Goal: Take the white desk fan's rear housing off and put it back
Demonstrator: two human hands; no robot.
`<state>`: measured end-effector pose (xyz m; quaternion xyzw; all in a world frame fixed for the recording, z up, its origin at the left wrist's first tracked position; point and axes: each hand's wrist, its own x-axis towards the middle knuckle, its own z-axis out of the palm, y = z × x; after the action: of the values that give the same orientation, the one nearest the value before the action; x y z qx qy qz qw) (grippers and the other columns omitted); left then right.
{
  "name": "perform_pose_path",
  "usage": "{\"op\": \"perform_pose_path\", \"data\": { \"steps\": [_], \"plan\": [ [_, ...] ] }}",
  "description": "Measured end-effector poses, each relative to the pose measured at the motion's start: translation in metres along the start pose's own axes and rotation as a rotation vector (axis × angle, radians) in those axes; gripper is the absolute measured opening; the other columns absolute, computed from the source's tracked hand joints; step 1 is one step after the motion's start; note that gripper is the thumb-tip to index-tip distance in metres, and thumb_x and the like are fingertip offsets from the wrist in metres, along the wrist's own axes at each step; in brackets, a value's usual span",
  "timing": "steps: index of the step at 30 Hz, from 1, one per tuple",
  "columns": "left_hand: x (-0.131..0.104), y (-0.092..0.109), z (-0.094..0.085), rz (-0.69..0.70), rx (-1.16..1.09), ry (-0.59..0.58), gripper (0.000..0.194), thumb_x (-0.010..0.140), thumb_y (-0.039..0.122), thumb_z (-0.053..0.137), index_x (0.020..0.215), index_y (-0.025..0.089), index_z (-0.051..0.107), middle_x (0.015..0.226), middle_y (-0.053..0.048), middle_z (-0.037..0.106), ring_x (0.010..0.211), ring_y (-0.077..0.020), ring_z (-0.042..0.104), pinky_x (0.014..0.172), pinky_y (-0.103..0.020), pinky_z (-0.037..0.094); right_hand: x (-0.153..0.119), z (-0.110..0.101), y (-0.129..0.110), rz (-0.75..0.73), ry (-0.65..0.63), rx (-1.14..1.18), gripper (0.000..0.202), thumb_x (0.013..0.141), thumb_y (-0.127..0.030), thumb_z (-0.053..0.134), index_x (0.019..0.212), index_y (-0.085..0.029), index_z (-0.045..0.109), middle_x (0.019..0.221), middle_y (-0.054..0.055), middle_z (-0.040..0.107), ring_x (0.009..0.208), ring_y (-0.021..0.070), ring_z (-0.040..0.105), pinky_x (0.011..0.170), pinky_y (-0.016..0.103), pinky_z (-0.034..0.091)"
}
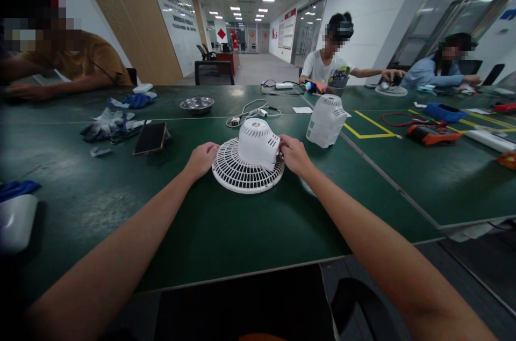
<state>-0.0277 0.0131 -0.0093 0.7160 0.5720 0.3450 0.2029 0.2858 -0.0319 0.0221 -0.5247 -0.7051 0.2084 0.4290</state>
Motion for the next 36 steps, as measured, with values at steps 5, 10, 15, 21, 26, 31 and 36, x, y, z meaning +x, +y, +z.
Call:
{"op": "perform_pose_path", "data": {
  "steps": [5,10,15,21,26,31,36],
  "plan": [
    [0.001,0.0,0.0,-0.005,0.012,0.006,0.034,0.096,0.032,0.045,0.103,0.015,0.074,0.101,-0.01,0.077,0.091,-0.0226,0.068,0.078,-0.031,0.047,-0.014,0.002,-0.001,-0.07,0.002,0.19,0.047,0.088,-0.025,0.044,0.132,-0.03,0.06,0.111,0.002,0.073,0.104,0.0276,0.066,0.097,0.05,0.053],
    [0.001,0.001,0.0,-0.007,-0.038,0.032,0.034,0.094,0.033,0.049,0.101,0.014,0.077,0.097,-0.009,0.078,0.087,-0.0226,0.069,0.079,-0.031,0.047,-0.024,0.001,-0.006,-0.149,-0.129,0.194,0.075,0.089,-0.045,0.06,0.155,-0.031,0.028,0.124,0.007,0.069,0.109,0.0313,0.065,0.102,0.057,0.049],
    [0.0,0.0,0.003,-0.003,-0.111,0.068,0.032,0.089,0.034,0.054,0.091,0.015,0.079,0.087,-0.008,0.078,0.082,-0.0235,0.068,0.079,-0.033,0.048,-0.024,0.002,-0.016,-0.203,-0.075,-0.047,0.108,0.065,-0.05,0.086,0.155,-0.027,0.029,0.145,0.015,0.054,0.12,0.04,0.061,0.104,0.062,0.046],
    [0.005,0.005,-0.001,-0.027,-0.681,0.205,0.035,0.085,0.043,0.057,0.084,0.014,0.077,0.081,-0.007,0.076,0.08,-0.022,0.068,0.076,-0.032,0.051,-0.026,0.009,-0.02,-0.127,0.066,0.207,0.106,0.058,-0.044,0.091,0.148,-0.026,0.039,0.137,0.013,0.061,0.121,0.0368,0.061,0.107,0.059,0.046],
    [0.006,0.015,-0.001,0.105,-0.92,0.225,0.057,0.091,0.066,0.049,0.096,0.015,0.075,0.094,-0.009,0.075,0.086,-0.0193,0.069,0.074,-0.03,0.052,-0.026,0.026,-0.027,0.162,0.084,0.821,0.057,0.078,-0.053,0.071,0.125,-0.025,0.056,0.113,0.006,0.073,0.103,0.0287,0.069,0.094,0.051,0.056],
    [-0.005,0.022,0.023,0.107,-0.94,0.076,0.05,0.073,0.051,0.081,0.104,0.013,0.071,0.092,-0.008,0.076,0.081,-0.0215,0.071,0.078,-0.037,0.057,-0.027,0.03,-0.031,0.355,-0.223,1.118,0.035,0.088,-0.05,0.056,0.108,-0.023,0.064,0.104,0.005,0.076,0.107,0.0269,0.069,0.099,0.048,0.055],
    [-0.012,0.03,0.028,-0.019,-0.849,0.153,0.037,0.069,0.041,0.086,0.087,0.012,0.072,0.072,-0.005,0.073,0.065,-0.0208,0.07,0.067,-0.038,0.06,-0.026,0.026,-0.025,0.425,-0.338,1.209,0.034,0.088,-0.05,0.051,0.105,-0.022,0.063,0.096,0.006,0.076,0.104,0.0275,0.07,0.096,0.05,0.056]
  ]
}}
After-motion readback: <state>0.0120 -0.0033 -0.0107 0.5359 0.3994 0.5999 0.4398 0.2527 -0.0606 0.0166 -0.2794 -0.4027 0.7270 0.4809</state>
